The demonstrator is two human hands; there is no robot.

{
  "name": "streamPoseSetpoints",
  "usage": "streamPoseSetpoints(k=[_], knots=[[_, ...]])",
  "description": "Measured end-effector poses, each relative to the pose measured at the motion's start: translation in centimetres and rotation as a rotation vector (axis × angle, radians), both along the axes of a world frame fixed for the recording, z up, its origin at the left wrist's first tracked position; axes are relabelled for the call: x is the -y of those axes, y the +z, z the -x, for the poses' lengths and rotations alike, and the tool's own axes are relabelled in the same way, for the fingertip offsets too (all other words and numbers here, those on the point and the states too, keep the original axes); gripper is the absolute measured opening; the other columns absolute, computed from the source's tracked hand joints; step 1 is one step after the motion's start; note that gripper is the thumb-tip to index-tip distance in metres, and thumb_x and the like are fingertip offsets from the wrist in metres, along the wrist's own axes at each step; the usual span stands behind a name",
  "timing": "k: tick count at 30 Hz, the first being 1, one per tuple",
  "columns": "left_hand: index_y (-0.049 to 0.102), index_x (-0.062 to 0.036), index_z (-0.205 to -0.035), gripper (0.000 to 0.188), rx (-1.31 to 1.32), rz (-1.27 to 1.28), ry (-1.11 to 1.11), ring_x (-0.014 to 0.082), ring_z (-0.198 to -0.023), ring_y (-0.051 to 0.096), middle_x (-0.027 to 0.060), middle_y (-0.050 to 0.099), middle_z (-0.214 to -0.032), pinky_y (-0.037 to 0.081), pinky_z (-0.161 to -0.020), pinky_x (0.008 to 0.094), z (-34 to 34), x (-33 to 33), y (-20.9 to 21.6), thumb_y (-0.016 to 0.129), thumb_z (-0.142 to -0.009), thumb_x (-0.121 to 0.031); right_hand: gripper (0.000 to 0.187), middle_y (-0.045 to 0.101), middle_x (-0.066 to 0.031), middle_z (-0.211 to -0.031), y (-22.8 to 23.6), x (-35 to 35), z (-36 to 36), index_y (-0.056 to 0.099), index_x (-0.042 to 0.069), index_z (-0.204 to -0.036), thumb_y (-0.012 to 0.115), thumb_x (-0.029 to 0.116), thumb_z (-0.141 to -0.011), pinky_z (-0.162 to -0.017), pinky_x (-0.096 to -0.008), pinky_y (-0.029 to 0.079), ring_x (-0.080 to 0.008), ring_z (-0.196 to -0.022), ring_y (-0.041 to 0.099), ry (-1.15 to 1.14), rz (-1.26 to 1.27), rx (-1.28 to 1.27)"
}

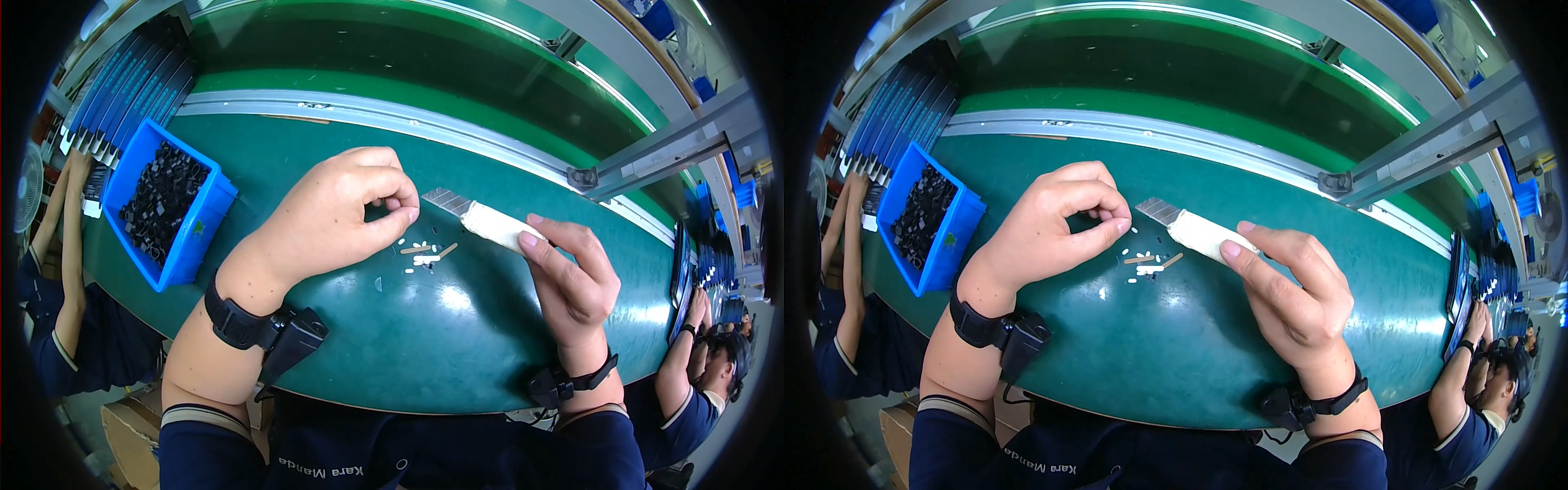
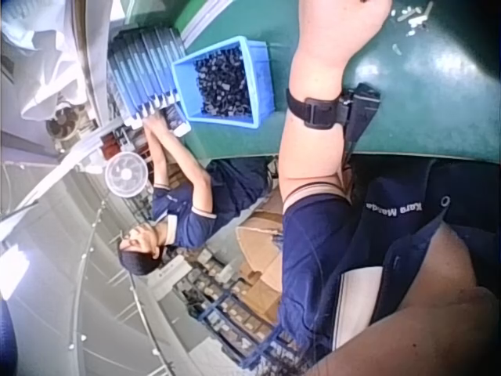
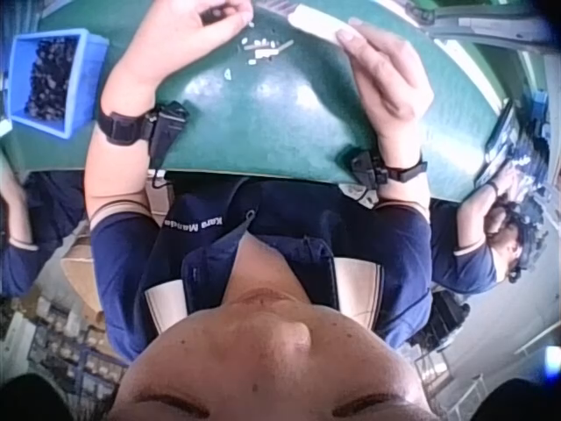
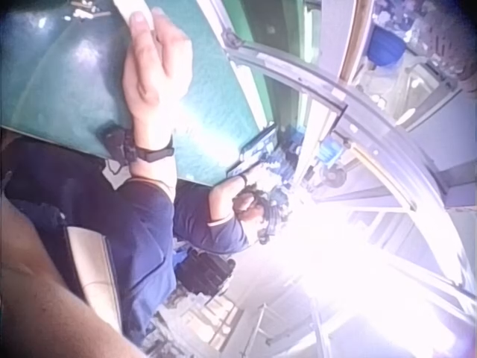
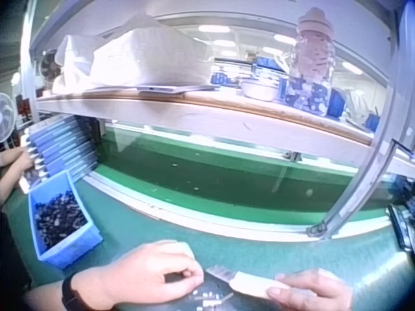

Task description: Scrape excess material off a small plastic component using a utility knife.

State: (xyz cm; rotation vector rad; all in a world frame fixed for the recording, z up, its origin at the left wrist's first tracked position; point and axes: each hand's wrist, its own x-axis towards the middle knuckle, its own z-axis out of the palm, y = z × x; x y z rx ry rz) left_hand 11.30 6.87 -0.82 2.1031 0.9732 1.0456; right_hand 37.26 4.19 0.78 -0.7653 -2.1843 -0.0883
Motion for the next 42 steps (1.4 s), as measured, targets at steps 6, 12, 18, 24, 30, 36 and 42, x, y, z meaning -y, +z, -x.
streamPoseSetpoints(k=[6,12,18,24,30,36,42], knots=[[0.064,-0.0002,-0.075,0.005,-0.1,0.134,-0.061,0.0148,-0.066,0.054,0.0046,0.054,-0.07,0.042,-0.058,0.0272,0.3,0.2,0.7,0.068,-0.075,-0.002,0.037,0.065,-0.0138,-0.091,0.1,-0.3,0.1,0.07,0.004,-0.094,0.07,-0.007,-0.059,-0.062,-0.0302,0.051,-0.0245,-0.074,0.063,0.015,0.02,0.003],[0.065,0.001,-0.08,0.004,-0.076,-0.086,0.108,0.018,-0.069,0.056,0.0067,0.057,-0.073,0.045,-0.063,0.0291,1.2,-0.9,0.1,0.065,-0.079,-0.003,0.032,0.064,-0.011,-0.085,0.0,-0.6,0.8,0.069,0.003,-0.093,0.07,-0.008,-0.063,-0.061,-0.0296,0.051,-0.0234,-0.073,0.063,0.053,0.159,0.029],[0.064,0.0005,-0.093,0.014,-0.208,-0.259,0.716,0.028,-0.097,0.055,0.0131,0.059,-0.1,0.043,-0.088,0.0349,5.0,-3.6,-2.4,0.057,-0.086,-0.009,0.028,0.063,-0.0102,-0.082,2.0,-2.7,3.4,0.067,0.002,-0.093,0.07,-0.008,-0.068,-0.06,-0.0302,0.05,-0.0234,-0.071,0.063,0.061,0.063,-0.074],[0.064,0.0004,-0.097,0.019,-0.356,-0.277,0.937,0.0403,-0.123,0.04,0.0215,0.05,-0.119,0.03,-0.104,0.0471,6.6,-5.1,-4.5,0.053,-0.084,-0.006,0.017,0.061,-0.0103,-0.079,1.1,-7.9,7.9,0.066,0.003,-0.09,0.065,-0.002,-0.074,-0.061,-0.0356,0.05,-0.0275,-0.071,0.061,0.117,0.038,-0.109],[0.065,-0.0011,-0.096,0.019,-0.386,-0.203,0.934,0.0411,-0.125,0.037,0.0222,0.049,-0.122,0.026,-0.106,0.0513,7.2,-6.0,-5.3,0.053,-0.082,-0.005,0.012,0.063,-0.0095,-0.08,0.6,-11.0,11.0,0.069,0.004,-0.088,0.064,0.002,-0.077,-0.061,-0.0353,0.051,-0.0278,-0.07,0.062,0.034,0.021,0.035],[0.065,-0.007,-0.094,0.019,-0.42,-0.158,0.964,0.0394,-0.129,0.034,0.0201,0.047,-0.125,0.023,-0.106,0.0576,6.9,-5.8,-5.0,0.053,-0.08,-0.004,0.011,0.063,-0.0095,-0.077,0.7,-11.5,12.3,0.07,0.004,-0.085,0.063,0.004,-0.077,-0.062,-0.0366,0.051,-0.0289,-0.07,0.062,0.027,0.08,0.128],[0.064,-0.009,-0.097,0.022,-0.43,-0.086,0.953,0.0381,-0.13,0.032,0.0196,0.046,-0.126,0.022,-0.107,0.0584,6.7,-6.0,-5.0,0.052,-0.08,-0.004,0.012,0.063,-0.0111,-0.078,1.0,-12.4,13.1,0.07,0.003,-0.085,0.063,0.004,-0.075,-0.065,-0.0369,0.051,-0.03,-0.07,0.062,0.065,0.175,0.12]])
